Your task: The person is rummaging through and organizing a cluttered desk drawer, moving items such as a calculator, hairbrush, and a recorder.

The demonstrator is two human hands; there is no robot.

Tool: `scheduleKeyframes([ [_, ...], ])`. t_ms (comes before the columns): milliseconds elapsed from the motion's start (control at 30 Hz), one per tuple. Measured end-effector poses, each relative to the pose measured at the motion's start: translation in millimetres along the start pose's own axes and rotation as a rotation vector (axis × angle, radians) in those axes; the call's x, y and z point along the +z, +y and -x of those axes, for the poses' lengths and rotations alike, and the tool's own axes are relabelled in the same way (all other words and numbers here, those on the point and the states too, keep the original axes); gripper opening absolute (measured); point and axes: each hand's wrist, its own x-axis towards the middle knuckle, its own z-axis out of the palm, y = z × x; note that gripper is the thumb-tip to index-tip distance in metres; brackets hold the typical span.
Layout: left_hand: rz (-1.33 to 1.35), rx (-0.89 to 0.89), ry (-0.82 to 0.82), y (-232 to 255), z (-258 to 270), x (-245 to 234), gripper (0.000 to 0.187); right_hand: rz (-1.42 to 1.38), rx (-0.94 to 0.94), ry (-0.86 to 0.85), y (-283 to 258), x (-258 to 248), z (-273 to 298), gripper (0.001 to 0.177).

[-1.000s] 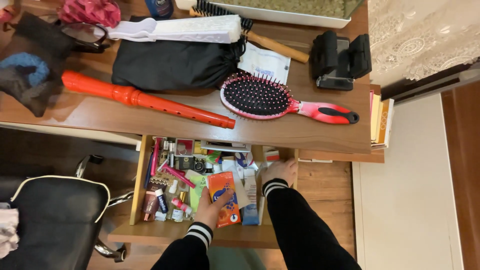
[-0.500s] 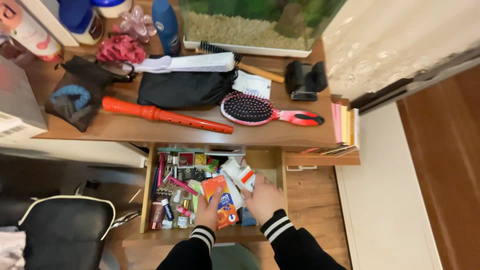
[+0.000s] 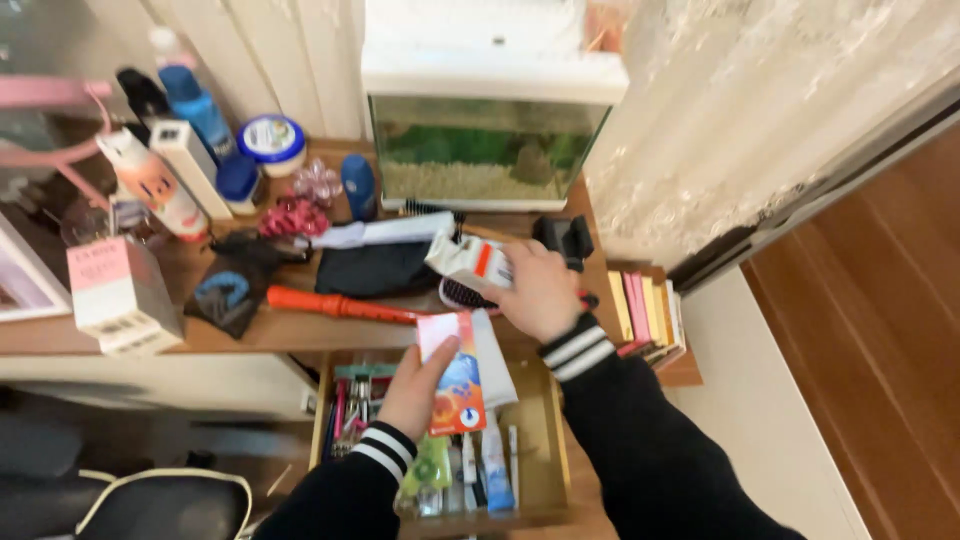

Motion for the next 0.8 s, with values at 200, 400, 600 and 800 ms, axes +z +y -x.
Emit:
scheduleKeyframes([
  [200, -0.016, 0.218, 0.141, 37.3, -101.6, -20.3, 0.081, -0.072, -0.011, -0.142, -7.4, 19.6, -91.1, 0.060],
  [400, -0.127, 0.131, 0.304, 108.5, -46.0, 9.3, 0.084, -0.181, -0.015, -0.282, -8.8, 11.6, -102.6, 0.056],
  [600, -0.041, 0.132, 0.438, 105.1, -85.8, 23.6, 0.087, -0.295, -0.059, -0.110, 38.1, 33.1, -131.9, 0.055],
  [800, 0.048, 0.122, 0.370, 97.2, -117.9, 48.1, 0.098, -0.751, -0.180, -0.364, -16.5, -48.4, -74.7, 0.082],
])
